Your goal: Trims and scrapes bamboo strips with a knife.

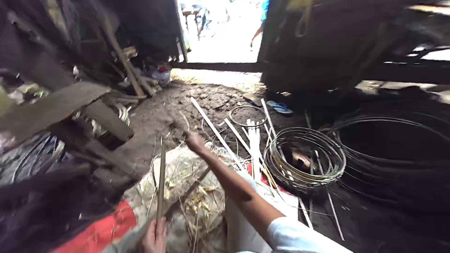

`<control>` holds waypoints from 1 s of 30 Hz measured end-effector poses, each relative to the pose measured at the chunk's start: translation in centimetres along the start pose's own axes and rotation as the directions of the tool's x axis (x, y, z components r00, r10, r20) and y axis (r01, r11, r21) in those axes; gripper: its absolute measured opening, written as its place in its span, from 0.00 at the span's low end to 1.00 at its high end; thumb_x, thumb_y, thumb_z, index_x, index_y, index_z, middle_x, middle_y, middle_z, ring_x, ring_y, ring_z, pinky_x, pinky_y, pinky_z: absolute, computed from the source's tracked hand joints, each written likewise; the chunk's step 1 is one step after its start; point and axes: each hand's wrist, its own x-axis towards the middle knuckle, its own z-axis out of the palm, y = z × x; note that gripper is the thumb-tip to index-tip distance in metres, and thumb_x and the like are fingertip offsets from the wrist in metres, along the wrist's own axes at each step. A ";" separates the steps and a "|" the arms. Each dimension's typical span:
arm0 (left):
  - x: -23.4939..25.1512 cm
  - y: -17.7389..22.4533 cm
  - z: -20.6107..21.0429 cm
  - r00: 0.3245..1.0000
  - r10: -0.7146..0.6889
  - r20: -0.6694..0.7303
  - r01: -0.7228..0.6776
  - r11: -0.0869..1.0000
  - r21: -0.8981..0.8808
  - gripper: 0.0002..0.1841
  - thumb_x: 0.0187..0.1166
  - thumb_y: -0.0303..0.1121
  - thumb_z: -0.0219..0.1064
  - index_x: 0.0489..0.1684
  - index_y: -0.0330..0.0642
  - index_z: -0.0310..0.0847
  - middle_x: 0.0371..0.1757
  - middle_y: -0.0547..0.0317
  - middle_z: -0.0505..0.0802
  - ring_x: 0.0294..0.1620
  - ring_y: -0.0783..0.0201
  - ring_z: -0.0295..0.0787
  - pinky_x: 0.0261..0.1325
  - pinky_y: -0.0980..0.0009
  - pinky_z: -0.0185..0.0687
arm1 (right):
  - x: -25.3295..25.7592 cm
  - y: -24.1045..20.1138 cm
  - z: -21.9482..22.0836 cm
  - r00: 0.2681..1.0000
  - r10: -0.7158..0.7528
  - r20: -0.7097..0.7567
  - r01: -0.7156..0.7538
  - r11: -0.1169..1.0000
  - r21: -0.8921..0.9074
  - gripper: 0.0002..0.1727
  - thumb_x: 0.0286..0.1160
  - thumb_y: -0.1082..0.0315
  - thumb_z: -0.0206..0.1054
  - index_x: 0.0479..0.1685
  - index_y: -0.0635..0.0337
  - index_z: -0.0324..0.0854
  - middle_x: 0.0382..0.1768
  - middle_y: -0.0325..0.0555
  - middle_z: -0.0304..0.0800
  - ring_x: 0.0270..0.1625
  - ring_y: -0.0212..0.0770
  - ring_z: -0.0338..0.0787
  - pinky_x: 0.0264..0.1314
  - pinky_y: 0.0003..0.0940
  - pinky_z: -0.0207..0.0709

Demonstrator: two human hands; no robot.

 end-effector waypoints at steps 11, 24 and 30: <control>0.5 5.0 -4.6 0.993 -0.063 0.104 -0.044 0.610 0.791 0.22 0.87 0.52 0.62 0.48 0.44 0.94 0.43 0.41 0.96 0.49 0.38 0.94 0.53 0.34 0.81 | -13.1 2.2 8.9 0.651 -0.377 0.659 0.516 0.857 -0.020 0.29 0.83 0.38 0.61 0.51 0.57 0.87 0.37 0.55 0.92 0.44 0.57 0.92 0.52 0.64 0.81; 2.5 6.9 -4.2 0.680 0.333 -0.653 -0.472 0.880 -0.043 0.21 0.94 0.32 0.44 0.80 0.27 0.58 0.36 0.59 0.86 0.26 0.68 0.85 0.30 0.69 0.87 | -21.5 0.2 12.3 0.582 -0.403 0.706 -0.284 0.713 0.641 0.19 0.89 0.51 0.60 0.48 0.61 0.83 0.19 0.33 0.73 0.17 0.28 0.72 0.23 0.27 0.72; 3.0 11.1 -2.9 0.940 0.158 -0.301 -0.249 0.924 -0.291 0.19 0.96 0.45 0.41 0.57 0.50 0.78 0.18 0.76 0.71 0.12 0.78 0.66 0.17 0.79 0.69 | -17.9 2.7 7.7 0.844 -0.226 0.486 -0.093 0.831 0.548 0.20 0.91 0.61 0.56 0.75 0.58 0.78 0.30 0.45 0.82 0.22 0.35 0.75 0.28 0.35 0.75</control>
